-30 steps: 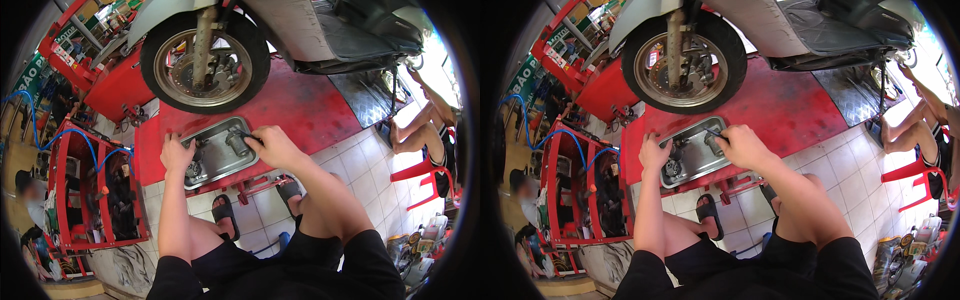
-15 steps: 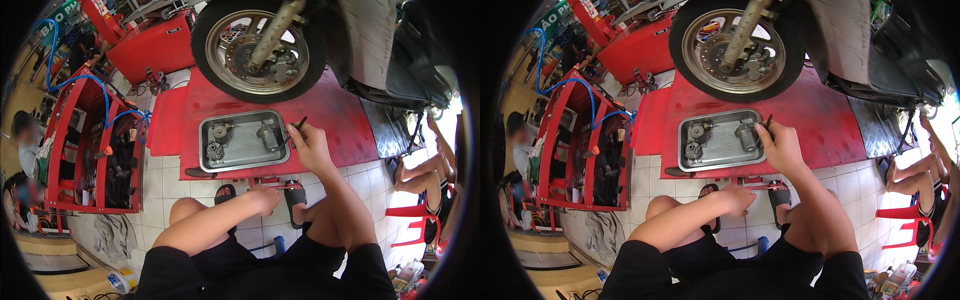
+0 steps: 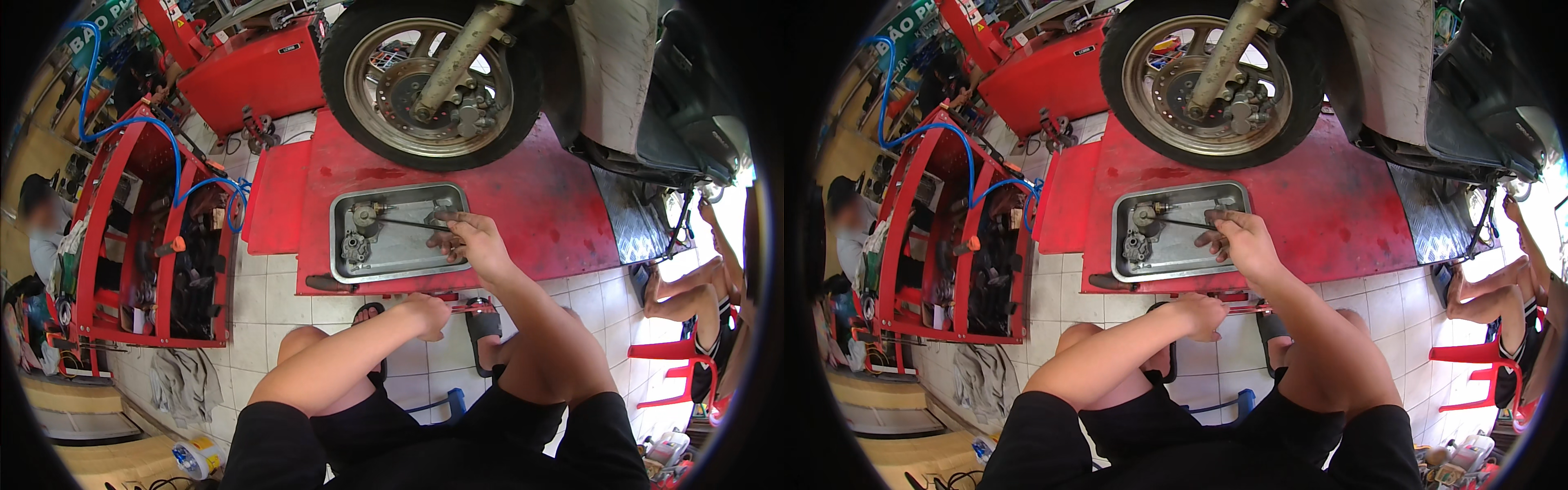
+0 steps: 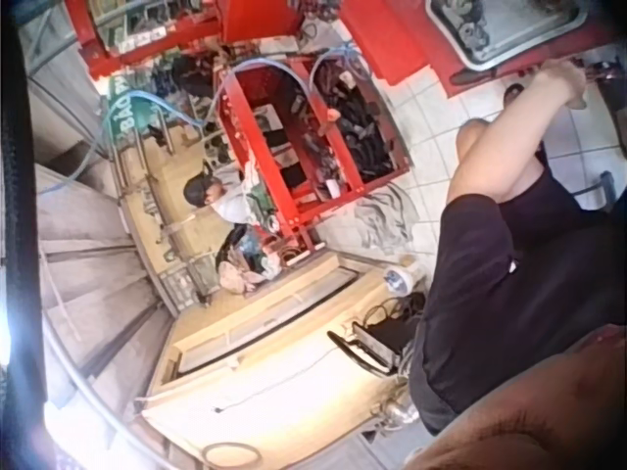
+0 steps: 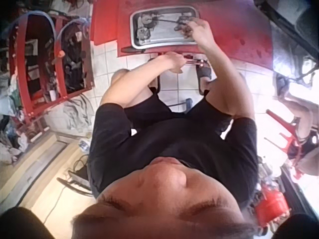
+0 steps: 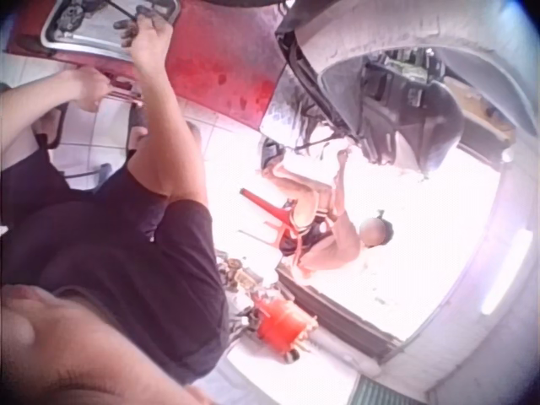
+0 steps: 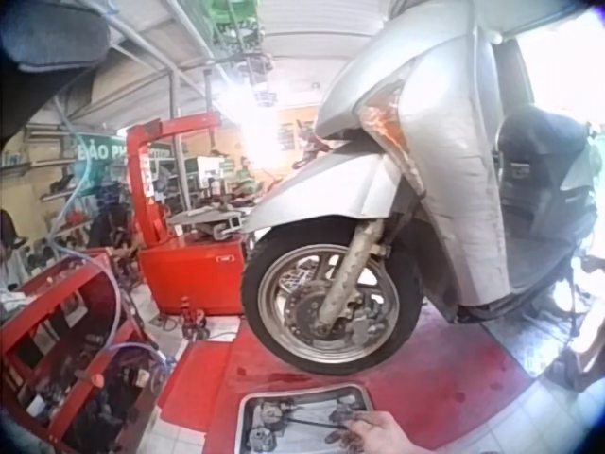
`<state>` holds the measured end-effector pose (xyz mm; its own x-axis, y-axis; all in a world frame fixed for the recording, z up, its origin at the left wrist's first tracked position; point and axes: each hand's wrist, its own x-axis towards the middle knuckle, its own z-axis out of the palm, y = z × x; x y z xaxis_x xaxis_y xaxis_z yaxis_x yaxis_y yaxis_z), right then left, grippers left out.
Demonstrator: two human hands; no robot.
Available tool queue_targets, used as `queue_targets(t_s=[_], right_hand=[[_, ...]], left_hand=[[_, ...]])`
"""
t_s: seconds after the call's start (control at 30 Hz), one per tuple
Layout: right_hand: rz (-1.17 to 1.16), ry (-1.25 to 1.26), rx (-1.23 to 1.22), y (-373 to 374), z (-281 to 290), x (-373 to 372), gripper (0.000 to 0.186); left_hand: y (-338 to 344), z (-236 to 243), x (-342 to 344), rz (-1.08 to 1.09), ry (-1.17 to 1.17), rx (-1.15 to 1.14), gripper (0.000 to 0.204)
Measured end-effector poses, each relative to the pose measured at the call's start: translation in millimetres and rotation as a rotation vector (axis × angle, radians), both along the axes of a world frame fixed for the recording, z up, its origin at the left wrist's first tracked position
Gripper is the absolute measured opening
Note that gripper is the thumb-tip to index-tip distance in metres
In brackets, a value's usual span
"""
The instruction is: The person disassembles a motorcycle starter motor using a screwdriver and their hands. They remove the outer casing, separate the internal components, and place the parts into a metal tray. The person then uses the screwdriver to manipulate the internal gears and shafts of the starter motor.
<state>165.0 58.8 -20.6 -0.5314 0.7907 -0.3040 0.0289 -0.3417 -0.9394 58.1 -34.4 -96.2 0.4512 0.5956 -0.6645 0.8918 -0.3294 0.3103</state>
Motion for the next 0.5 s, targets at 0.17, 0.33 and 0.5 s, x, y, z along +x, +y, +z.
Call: queue_targets(t_s=[0.17,0.33,0.5], right_hand=[[0.043,0.057,-0.154,-13.2,-5.0,-7.2,0.034],[0.183,-0.033,-0.399,-24.4,-28.4,-12.4,0.026],[0.125,-0.04,-0.478,-36.8,-44.1,-20.2,0.027]], left_hand=[[-1.6,-4.5,-4.7,0.018,0.012,0.013,0.05],[-8.6,-13.4,1.9,-0.019,0.014,-0.048,0.05],[-11.6,-21.8,7.9,-0.094,0.002,-0.054,0.058]])
